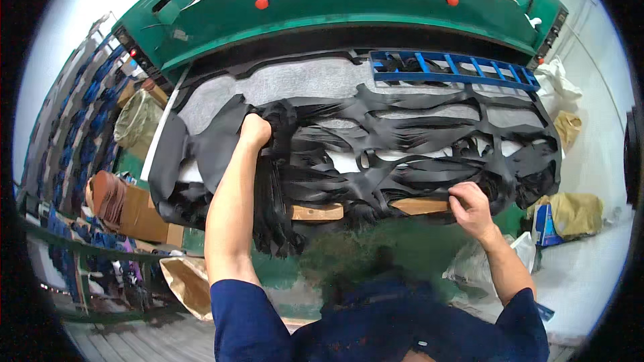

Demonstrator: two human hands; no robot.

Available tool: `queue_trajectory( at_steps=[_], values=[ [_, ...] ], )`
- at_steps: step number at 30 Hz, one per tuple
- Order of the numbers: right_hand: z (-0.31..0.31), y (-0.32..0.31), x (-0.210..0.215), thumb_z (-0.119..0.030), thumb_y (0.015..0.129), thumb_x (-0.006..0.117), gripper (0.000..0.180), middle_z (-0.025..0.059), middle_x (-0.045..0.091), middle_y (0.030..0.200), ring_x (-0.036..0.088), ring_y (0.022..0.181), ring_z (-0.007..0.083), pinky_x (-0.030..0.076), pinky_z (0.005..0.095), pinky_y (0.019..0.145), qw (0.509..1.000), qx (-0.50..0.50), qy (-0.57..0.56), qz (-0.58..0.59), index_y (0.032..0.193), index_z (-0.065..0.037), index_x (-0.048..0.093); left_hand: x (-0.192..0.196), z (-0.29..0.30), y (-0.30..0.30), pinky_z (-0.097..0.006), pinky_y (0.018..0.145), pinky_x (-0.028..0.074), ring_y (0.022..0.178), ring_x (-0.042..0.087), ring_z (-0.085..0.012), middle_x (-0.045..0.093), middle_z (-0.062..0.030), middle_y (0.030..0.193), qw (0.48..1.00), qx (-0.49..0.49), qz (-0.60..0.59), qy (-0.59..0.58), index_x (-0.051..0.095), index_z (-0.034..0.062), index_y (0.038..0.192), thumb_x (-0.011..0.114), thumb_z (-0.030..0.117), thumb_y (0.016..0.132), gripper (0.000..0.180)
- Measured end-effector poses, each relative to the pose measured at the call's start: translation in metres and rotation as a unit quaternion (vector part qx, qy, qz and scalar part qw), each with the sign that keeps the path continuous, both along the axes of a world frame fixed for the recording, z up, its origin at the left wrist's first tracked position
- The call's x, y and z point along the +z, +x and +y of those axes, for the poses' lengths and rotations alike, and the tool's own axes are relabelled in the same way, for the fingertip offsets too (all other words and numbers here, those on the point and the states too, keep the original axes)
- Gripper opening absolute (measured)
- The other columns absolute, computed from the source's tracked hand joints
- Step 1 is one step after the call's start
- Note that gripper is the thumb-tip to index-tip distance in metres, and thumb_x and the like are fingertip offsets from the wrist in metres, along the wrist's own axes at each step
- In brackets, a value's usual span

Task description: The person is extracting die-cut material pieces from a large machine sheet and placing them into a collection bag, then uses scissors to trim or separate pieces.

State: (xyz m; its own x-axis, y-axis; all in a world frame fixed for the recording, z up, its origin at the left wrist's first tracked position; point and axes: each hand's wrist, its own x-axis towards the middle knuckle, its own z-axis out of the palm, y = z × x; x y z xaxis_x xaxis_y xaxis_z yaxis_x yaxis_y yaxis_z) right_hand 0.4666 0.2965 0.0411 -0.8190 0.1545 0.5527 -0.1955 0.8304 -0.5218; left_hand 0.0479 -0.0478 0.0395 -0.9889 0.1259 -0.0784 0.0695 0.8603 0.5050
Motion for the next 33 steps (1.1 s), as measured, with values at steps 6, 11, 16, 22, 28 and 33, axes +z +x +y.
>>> queue_trajectory(
  at_steps=[6, 11, 16, 22, 28, 33],
  values=[
    [-0.004, 0.006, -0.029, 0.006, 0.071, 0.065, 0.021, 0.0126, 0.064, 0.088, 0.062, 0.087, 0.0319, 0.051, 0.0394, 0.079, 0.995, -0.072, 0.025, 0.057, 0.091, -0.002, 0.064, 0.029, 0.011, 0.030, -0.040, 0.075, 0.049, 0.082, 0.067, -0.0324, 0.068, -0.0272, 0.091, 0.980, -0.131, 0.057, 0.136, 0.067, -0.0079, 0.095, 0.054, 0.006, 0.082, 0.023],
    [-0.010, -0.014, -0.028, 0.003, 0.072, 0.068, 0.014, 0.0094, 0.062, 0.077, 0.059, 0.072, 0.0273, 0.047, 0.0367, 0.067, 0.986, -0.150, -0.004, 0.067, 0.084, -0.003, 0.065, 0.044, -0.032, 0.136, -0.031, 0.077, 0.050, 0.081, 0.062, -0.0173, 0.069, -0.0095, 0.091, 0.930, -0.191, 0.176, 0.258, 0.065, -0.0043, 0.100, 0.060, -0.004, 0.076, 0.025],
    [-0.017, -0.035, -0.032, 0.001, 0.073, 0.067, 0.009, 0.0073, 0.054, 0.064, 0.051, 0.059, 0.0248, 0.040, 0.0354, 0.056, 0.964, -0.244, 0.024, 0.105, 0.073, -0.003, 0.059, -0.027, -0.044, 0.180, -0.043, 0.076, 0.053, 0.085, 0.067, -0.0359, 0.068, -0.0172, 0.093, 0.854, -0.274, 0.394, 0.202, 0.068, -0.0016, 0.096, 0.073, 0.012, 0.068, 0.032],
    [-0.015, -0.051, -0.035, 0.000, 0.068, 0.066, 0.013, 0.0082, 0.052, 0.065, 0.051, 0.058, 0.0260, 0.040, 0.0359, 0.054, 0.963, -0.250, 0.061, 0.080, 0.072, -0.006, 0.056, -0.042, -0.036, 0.155, -0.040, 0.054, 0.043, 0.058, 0.054, -0.0286, 0.054, -0.0077, 0.064, 0.858, -0.226, 0.460, -0.017, 0.061, 0.0053, 0.072, 0.072, 0.035, 0.073, 0.032],
    [-0.005, -0.055, -0.036, 0.000, 0.064, 0.065, 0.011, 0.0075, 0.055, 0.064, 0.055, 0.057, 0.0259, 0.042, 0.0353, 0.053, 0.958, -0.263, 0.076, 0.087, 0.071, -0.005, 0.058, -0.041, 0.008, 0.120, -0.044, 0.063, 0.045, 0.066, 0.057, -0.0322, 0.057, -0.0095, 0.068, 0.916, -0.193, 0.346, -0.063, 0.063, 0.0054, 0.076, 0.066, 0.037, 0.076, 0.032],
    [0.003, -0.049, -0.042, 0.000, 0.064, 0.066, 0.010, 0.0067, 0.056, 0.062, 0.057, 0.056, 0.0259, 0.044, 0.0344, 0.052, 0.946, -0.283, 0.093, 0.126, 0.070, -0.005, 0.060, -0.044, 0.048, 0.086, -0.043, 0.064, 0.046, 0.068, 0.058, -0.0321, 0.058, -0.0097, 0.070, 0.894, -0.250, 0.373, 0.001, 0.064, 0.0053, 0.077, 0.066, 0.036, 0.077, 0.030]
  ],
)
